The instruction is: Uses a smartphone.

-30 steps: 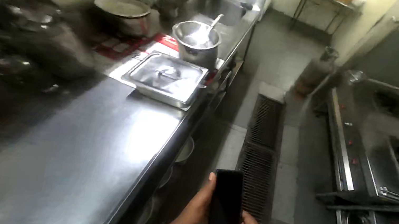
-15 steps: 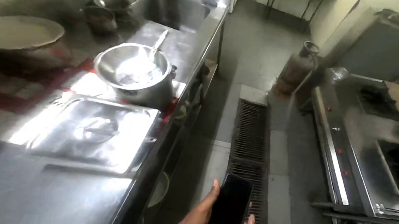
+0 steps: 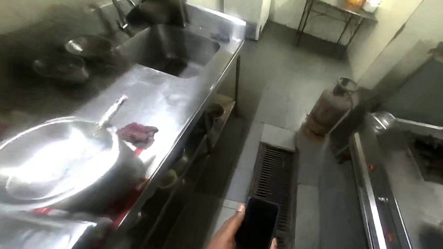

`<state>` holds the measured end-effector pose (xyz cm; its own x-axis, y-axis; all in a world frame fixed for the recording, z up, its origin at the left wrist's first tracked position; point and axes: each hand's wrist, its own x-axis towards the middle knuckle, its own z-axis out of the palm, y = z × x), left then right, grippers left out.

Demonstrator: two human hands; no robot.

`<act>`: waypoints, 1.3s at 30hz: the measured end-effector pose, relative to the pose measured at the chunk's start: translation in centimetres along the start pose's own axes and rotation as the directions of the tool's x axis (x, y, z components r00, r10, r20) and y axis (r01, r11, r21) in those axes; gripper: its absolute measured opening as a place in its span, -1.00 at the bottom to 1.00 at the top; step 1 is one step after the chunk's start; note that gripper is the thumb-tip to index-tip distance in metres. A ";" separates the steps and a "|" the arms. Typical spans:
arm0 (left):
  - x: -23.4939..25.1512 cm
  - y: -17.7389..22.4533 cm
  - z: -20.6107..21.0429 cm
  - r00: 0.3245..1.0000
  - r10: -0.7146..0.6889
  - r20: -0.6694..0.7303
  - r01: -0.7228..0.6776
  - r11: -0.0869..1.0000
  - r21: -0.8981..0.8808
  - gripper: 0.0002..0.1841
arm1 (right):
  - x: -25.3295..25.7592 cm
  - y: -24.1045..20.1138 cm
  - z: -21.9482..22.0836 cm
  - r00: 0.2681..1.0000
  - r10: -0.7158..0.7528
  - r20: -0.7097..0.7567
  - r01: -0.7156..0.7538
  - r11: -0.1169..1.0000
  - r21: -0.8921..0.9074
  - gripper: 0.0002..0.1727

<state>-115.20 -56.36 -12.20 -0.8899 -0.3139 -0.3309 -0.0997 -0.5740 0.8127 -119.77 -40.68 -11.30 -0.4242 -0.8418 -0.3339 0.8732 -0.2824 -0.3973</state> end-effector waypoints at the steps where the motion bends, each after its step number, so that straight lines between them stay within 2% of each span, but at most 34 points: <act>1: 1.8 0.7 0.4 1.000 0.001 -0.014 -0.002 1.000 -0.010 -0.33 | 1.7 -1.4 -0.6 1.000 0.014 0.022 -0.014 1.000 0.028 -0.36; 4: 6.9 2.6 1.1 0.999 -0.033 -0.036 0.030 0.997 -0.078 -0.33 | 6.2 -5.6 -1.4 0.996 0.070 0.053 -0.075 0.993 0.087 -0.37; 8: 14.6 5.9 1.0 0.998 -0.058 0.000 0.057 0.982 -0.178 -0.28 | 12.8 -11.6 -0.8 0.989 0.132 0.059 -0.139 0.983 0.123 -0.37; 14: 28.4 11.0 -1.4 0.999 -0.032 0.024 0.036 0.972 -0.232 -0.27 | 26.2 -19.5 -0.3 0.985 0.164 0.053 -0.168 0.983 0.080 -0.32; 19: 40.5 17.5 -4.2 0.998 -0.046 0.037 0.054 0.964 -0.262 -0.26 | 37.8 -25.3 3.0 0.991 0.102 -0.089 -0.104 0.994 -0.025 -0.24; 24: 50.8 25.3 -6.6 0.999 0.006 0.041 0.001 0.987 -0.164 -0.28 | 48.2 -31.0 7.0 0.995 -0.008 -0.094 -0.006 0.988 -0.155 -0.35; 30: 59.8 31.2 -8.9 1.000 0.018 0.013 -0.016 0.987 -0.159 -0.28 | 57.8 -35.7 8.0 0.992 0.033 -0.123 -0.062 0.970 -0.236 -0.50; 35: 67.8 33.8 -10.6 0.999 0.041 0.023 -0.034 0.970 -0.241 -0.23 | 65.9 -40.4 7.1 0.992 0.112 0.049 -0.093 0.952 -0.293 -0.44; 39: 75.6 36.5 -11.1 0.999 0.048 0.006 -0.046 0.973 -0.227 -0.23 | 73.1 -45.5 6.3 0.984 0.127 0.124 -0.074 0.929 -0.362 -0.43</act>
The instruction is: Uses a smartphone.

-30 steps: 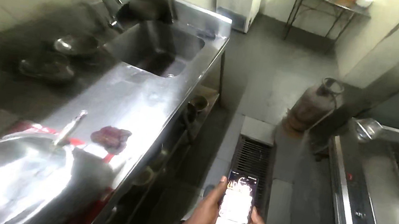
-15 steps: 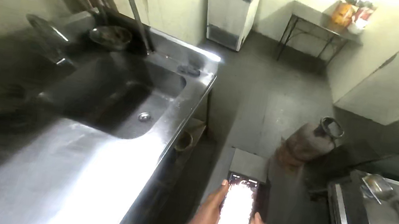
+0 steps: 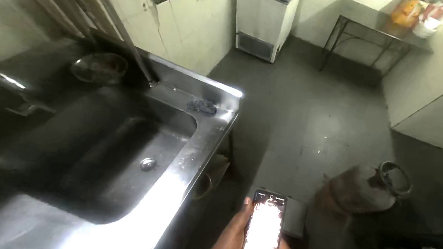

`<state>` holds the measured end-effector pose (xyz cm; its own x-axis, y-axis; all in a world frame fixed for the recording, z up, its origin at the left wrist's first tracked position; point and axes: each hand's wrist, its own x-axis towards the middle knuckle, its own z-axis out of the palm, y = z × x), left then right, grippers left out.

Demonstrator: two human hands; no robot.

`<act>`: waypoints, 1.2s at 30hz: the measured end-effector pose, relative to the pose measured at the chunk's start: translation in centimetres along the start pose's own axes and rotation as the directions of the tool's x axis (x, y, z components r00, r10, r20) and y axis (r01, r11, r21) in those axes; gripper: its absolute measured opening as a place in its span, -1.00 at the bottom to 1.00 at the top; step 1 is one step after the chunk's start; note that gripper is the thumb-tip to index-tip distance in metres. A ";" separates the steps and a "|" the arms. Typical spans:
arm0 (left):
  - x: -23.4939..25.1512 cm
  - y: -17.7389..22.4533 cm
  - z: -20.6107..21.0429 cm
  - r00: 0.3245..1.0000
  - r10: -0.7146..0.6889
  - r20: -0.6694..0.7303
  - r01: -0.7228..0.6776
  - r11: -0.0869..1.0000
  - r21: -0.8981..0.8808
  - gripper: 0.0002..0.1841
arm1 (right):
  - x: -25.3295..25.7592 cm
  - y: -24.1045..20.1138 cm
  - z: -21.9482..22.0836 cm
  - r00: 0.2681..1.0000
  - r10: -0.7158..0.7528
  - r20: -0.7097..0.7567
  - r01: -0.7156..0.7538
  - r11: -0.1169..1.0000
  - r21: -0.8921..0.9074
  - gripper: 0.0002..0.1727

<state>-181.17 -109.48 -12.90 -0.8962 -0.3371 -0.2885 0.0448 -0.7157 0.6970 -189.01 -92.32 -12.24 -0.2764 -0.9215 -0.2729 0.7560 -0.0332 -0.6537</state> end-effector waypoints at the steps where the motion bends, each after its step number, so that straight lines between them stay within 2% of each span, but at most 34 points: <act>1: 2.2 0.6 0.0 1.000 0.008 -0.001 -0.008 1.000 0.004 -0.23 | 1.6 -1.5 -0.8 1.000 0.004 0.001 -0.004 1.000 -0.019 -0.41; 4: 9.4 2.7 0.3 1.000 0.010 -0.016 -0.010 1.000 0.026 -0.24 | 7.0 -6.7 -3.2 0.999 0.019 0.031 -0.017 0.998 -0.066 -0.37; 9: 20.4 7.9 2.2 0.993 0.029 -0.115 -0.023 0.998 0.054 -0.39 | 15.7 -16.1 -6.3 0.992 0.050 0.119 -0.037 0.993 -0.115 -0.26; 14: 29.5 11.5 3.7 0.985 0.049 -0.167 -0.032 0.994 0.101 -0.30 | 23.3 -22.8 -10.0 0.981 0.044 0.186 -0.006 0.979 -0.204 -0.10; 17: 35.3 13.6 4.5 0.985 0.065 -0.158 -0.048 0.993 0.107 -0.27 | 27.4 -27.1 -11.5 0.990 0.046 0.136 -0.012 0.970 -0.241 -0.07; 21: 43.7 15.9 4.7 0.991 0.067 -0.116 -0.055 0.993 0.102 -0.26 | 33.7 -32.2 -14.2 0.999 0.042 0.024 -0.034 0.967 -0.251 -0.15; 25: 53.6 18.9 4.3 0.994 0.072 -0.076 -0.064 0.992 0.109 -0.22 | 41.2 -37.6 -17.3 0.999 0.018 -0.032 -0.025 0.970 -0.240 -0.08; 30: 65.1 24.5 5.3 0.998 0.042 -0.056 -0.033 0.988 0.148 -0.28 | 50.2 -45.2 -18.6 0.980 -0.018 -0.197 -0.037 0.962 -0.270 -0.16; 34: 73.5 29.0 5.9 0.999 0.047 0.027 -0.052 0.980 0.195 -0.33 | 56.8 -50.9 -20.2 0.971 -0.066 -0.232 -0.001 0.962 -0.274 -0.14; 36: 76.8 30.4 6.2 1.000 0.020 0.006 -0.021 0.984 0.180 -0.36 | 59.2 -53.0 -20.9 0.970 -0.070 -0.233 0.011 0.970 -0.243 -0.11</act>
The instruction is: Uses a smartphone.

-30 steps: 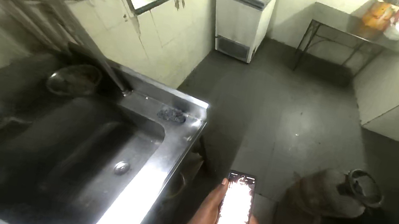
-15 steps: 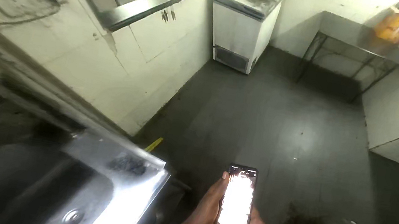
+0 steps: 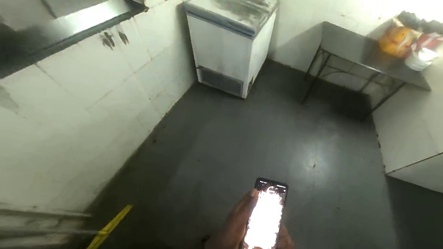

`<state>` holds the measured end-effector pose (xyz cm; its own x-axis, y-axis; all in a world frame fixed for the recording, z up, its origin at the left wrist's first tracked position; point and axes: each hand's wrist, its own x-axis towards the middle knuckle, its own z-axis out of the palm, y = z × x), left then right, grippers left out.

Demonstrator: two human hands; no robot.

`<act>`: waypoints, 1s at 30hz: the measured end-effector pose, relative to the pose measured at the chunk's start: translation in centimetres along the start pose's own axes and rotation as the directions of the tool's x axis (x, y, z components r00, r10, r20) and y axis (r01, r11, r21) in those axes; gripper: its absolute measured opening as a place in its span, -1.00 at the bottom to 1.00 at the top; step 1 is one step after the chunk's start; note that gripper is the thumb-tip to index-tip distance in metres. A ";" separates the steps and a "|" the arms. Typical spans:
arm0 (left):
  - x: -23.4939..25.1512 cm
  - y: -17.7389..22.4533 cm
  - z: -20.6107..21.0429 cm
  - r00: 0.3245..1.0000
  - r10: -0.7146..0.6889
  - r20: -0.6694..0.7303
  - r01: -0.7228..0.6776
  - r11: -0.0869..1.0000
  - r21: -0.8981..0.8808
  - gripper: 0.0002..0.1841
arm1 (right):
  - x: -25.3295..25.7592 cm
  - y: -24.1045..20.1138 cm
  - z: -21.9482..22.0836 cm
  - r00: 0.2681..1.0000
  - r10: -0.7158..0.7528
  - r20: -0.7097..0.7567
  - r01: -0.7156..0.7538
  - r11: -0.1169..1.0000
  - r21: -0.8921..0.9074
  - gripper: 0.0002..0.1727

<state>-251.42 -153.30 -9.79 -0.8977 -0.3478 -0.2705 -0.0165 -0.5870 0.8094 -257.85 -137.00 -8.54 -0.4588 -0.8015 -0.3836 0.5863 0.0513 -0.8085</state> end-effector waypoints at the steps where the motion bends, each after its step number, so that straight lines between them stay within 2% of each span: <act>1: 1.8 0.8 0.1 1.000 -0.003 0.004 0.003 1.000 -0.008 -0.37 | 1.3 -1.1 -0.4 1.000 -0.020 0.011 0.020 1.000 0.005 -0.10; 7: 11.9 3.9 0.2 1.000 0.002 0.017 -0.001 0.999 -0.043 -0.36 | 10.0 -6.4 -4.4 0.993 -0.058 0.106 0.053 0.997 0.048 -0.07; 10: 17.5 5.2 0.4 0.999 0.000 -0.037 -0.001 1.000 -0.017 -0.35 | 14.9 -9.6 -7.1 0.982 -0.058 0.179 0.050 0.998 0.049 -0.08; 17: 30.5 9.0 2.9 0.993 0.064 -0.099 -0.068 0.997 -0.038 -0.51 | 25.4 -18.6 -12.9 0.961 -0.040 0.273 0.021 0.997 0.071 -0.20; 20: 35.7 10.3 4.1 0.987 0.111 -0.115 -0.115 0.993 -0.030 -0.43 | 29.0 -22.5 -15.3 0.956 -0.054 0.290 0.037 0.997 0.063 -0.22; 25: 41.8 11.4 5.9 0.975 0.095 -0.199 -0.104 0.994 -0.037 -0.39 | 33.9 -27.0 -18.6 0.944 -0.015 0.329 -0.001 0.999 0.050 -0.21; 30: 47.5 12.7 6.2 0.980 0.087 -0.176 -0.100 0.993 -0.063 -0.41 | 38.2 -30.2 -20.6 0.946 -0.024 0.322 0.005 0.998 0.057 -0.18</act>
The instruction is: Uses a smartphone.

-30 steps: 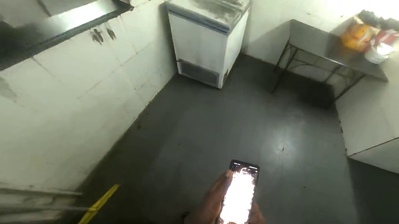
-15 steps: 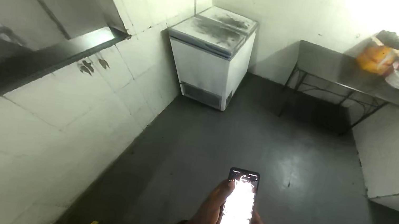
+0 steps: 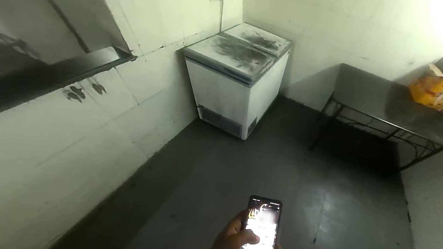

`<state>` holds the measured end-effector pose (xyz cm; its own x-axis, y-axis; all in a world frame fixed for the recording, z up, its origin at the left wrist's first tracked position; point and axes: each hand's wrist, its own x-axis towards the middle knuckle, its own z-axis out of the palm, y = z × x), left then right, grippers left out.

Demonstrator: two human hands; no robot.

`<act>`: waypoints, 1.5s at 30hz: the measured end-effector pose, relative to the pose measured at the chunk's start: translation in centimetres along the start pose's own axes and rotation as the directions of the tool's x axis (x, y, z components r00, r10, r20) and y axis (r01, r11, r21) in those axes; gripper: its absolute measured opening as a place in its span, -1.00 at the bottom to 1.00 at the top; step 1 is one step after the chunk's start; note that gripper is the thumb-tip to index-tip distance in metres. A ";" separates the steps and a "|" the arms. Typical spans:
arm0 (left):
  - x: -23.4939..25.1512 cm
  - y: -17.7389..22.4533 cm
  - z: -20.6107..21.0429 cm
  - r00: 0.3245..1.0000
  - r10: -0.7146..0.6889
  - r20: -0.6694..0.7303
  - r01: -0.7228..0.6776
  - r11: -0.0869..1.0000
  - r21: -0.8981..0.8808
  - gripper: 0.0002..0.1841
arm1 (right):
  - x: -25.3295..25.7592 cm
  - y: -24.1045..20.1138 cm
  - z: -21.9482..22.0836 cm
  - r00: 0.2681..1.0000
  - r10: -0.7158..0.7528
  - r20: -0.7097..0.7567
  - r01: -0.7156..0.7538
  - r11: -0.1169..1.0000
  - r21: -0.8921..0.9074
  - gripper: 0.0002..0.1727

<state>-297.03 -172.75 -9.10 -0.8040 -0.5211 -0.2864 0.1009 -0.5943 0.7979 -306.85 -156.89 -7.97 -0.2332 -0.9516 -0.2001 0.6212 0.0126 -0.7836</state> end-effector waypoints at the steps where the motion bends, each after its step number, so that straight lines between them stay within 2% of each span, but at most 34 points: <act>1: 1.1 0.1 0.1 1.000 -0.005 -0.009 0.006 1.000 0.003 -0.41 | 0.8 -0.6 -0.5 1.000 0.006 -0.011 -0.006 1.000 -0.005 -0.17; 5: 5.8 1.4 1.3 0.998 -0.036 -0.046 0.036 0.999 0.008 -0.40 | 4.1 -3.0 -2.4 0.998 0.007 -0.060 -0.011 0.998 -0.055 -0.18; 11: 14.7 3.5 1.2 0.999 -0.043 -0.022 0.043 0.999 -0.027 -0.49 | 11.2 -7.1 -5.6 0.995 0.005 -0.097 -0.015 0.995 -0.102 -0.19; 17: 23.8 7.9 0.8 1.000 -0.010 0.028 0.011 1.000 -0.014 -0.38 | 19.9 -11.6 -7.7 0.990 0.000 -0.139 -0.016 0.993 -0.114 -0.15; 19: 26.1 9.4 0.3 0.999 0.021 0.040 -0.020 0.999 -0.025 -0.35 | 22.8 -12.7 -8.1 0.986 0.001 -0.167 -0.021 0.992 -0.122 -0.25; 22: 29.3 11.2 -1.0 0.997 0.045 0.062 -0.042 0.998 -0.053 -0.29 | 26.9 -14.3 -8.0 0.977 0.018 -0.212 -0.047 0.990 -0.131 -0.53; 23: 30.2 11.6 -1.4 0.997 0.048 0.062 -0.045 0.998 -0.054 -0.29 | 28.1 -14.8 -8.0 0.980 0.024 -0.197 -0.049 0.991 -0.124 -0.54; 28: 33.1 13.4 -3.1 0.998 0.057 0.000 -0.057 0.997 -0.055 -0.27 | 32.4 -16.3 -8.2 0.989 0.083 -0.121 -0.092 0.993 -0.072 -0.51; 35: 34.8 14.8 -3.7 0.987 0.097 -0.126 -0.113 0.986 -0.125 -0.31 | 36.6 -17.8 -9.6 0.986 0.168 -0.012 -0.168 0.978 -0.125 -0.49; 40: 35.6 15.1 -3.4 0.959 0.156 -0.235 -0.187 0.975 -0.118 -0.29 | 39.1 -19.7 -10.5 0.966 0.249 0.068 -0.229 0.949 -0.216 -0.55; 42: 36.1 15.0 -3.1 0.960 0.172 -0.221 -0.212 0.962 -0.170 -0.29 | 39.7 -20.5 -11.2 0.958 0.267 0.101 -0.241 0.947 -0.214 -0.54; 45: 36.4 14.5 -2.0 0.980 0.160 -0.115 -0.188 0.932 -0.311 -0.20 | 40.1 -22.1 -11.3 0.941 0.321 0.110 -0.287 0.926 -0.245 -0.49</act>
<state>-323.65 -201.56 -9.03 -0.7051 -0.6760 -0.2142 0.4272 -0.6460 0.6326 -338.38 -191.81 -5.34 0.0624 -0.9249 -0.3751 0.4590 0.3603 -0.8121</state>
